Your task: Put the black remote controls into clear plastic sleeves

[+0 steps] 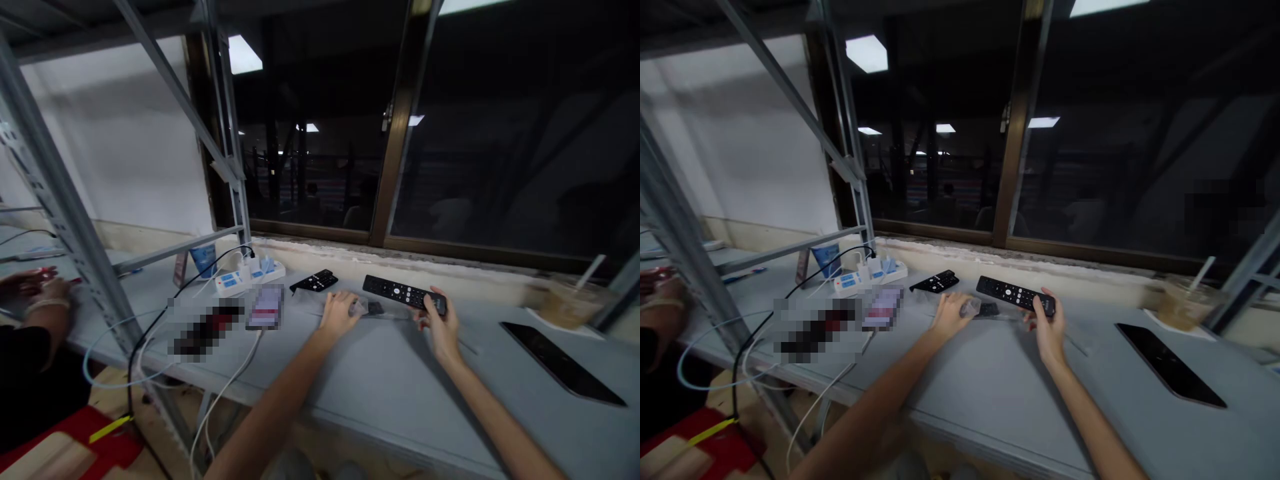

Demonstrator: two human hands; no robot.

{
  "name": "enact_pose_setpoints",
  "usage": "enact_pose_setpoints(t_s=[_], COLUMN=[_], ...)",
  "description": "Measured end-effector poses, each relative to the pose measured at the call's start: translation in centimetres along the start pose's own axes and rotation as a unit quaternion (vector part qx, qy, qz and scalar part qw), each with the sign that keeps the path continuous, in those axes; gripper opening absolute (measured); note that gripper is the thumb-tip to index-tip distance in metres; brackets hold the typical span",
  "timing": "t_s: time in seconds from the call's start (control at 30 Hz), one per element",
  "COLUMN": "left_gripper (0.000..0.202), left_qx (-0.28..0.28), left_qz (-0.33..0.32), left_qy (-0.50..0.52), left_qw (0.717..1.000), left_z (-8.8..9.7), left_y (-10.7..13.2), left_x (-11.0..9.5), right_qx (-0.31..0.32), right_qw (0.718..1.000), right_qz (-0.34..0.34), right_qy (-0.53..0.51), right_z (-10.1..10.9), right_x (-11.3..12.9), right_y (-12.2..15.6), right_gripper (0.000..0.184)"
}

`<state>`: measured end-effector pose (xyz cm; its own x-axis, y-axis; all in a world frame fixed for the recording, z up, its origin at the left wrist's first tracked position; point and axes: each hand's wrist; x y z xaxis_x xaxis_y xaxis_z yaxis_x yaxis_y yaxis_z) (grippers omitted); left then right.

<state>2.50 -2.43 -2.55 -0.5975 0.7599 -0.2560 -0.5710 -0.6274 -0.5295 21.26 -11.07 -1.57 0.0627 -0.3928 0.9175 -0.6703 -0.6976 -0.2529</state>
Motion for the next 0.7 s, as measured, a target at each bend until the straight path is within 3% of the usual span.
enact_pose_setpoints(t_s=[0.3, 0.57, 0.7], left_gripper=[0.007, 0.028, 0.024], left_qx=[0.001, 0.024, 0.048], left_qz=[-0.017, -0.071, -0.092], left_qy=[-0.016, -0.003, -0.032], left_qw=[1.0, 0.997, 0.994], left_z=[0.47, -0.08, -0.39], left_y=[-0.25, -0.02, 0.05], left_x=[-0.33, -0.63, -0.93], right_qx=[-0.02, -0.011, 0.021], right_qw=[0.993, 0.994, 0.995], right_qz=[-0.109, -0.11, -0.089], right_qy=[-0.037, -0.002, 0.037], right_z=[0.84, 1.0, 0.98], right_x=[0.36, 0.36, 0.01], right_y=[-0.99, -0.99, -0.91], right_gripper=[0.053, 0.043, 0.043])
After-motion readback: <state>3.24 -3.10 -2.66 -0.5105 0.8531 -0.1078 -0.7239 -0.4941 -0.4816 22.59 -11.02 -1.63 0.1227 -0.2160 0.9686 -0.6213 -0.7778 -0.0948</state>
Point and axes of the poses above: each hand's wrist, its own y-axis away from the middle knuckle, its own z-axis out of the back of the hand, x = y × z, and after that the axes turned 5 degrees about -z, right-handed
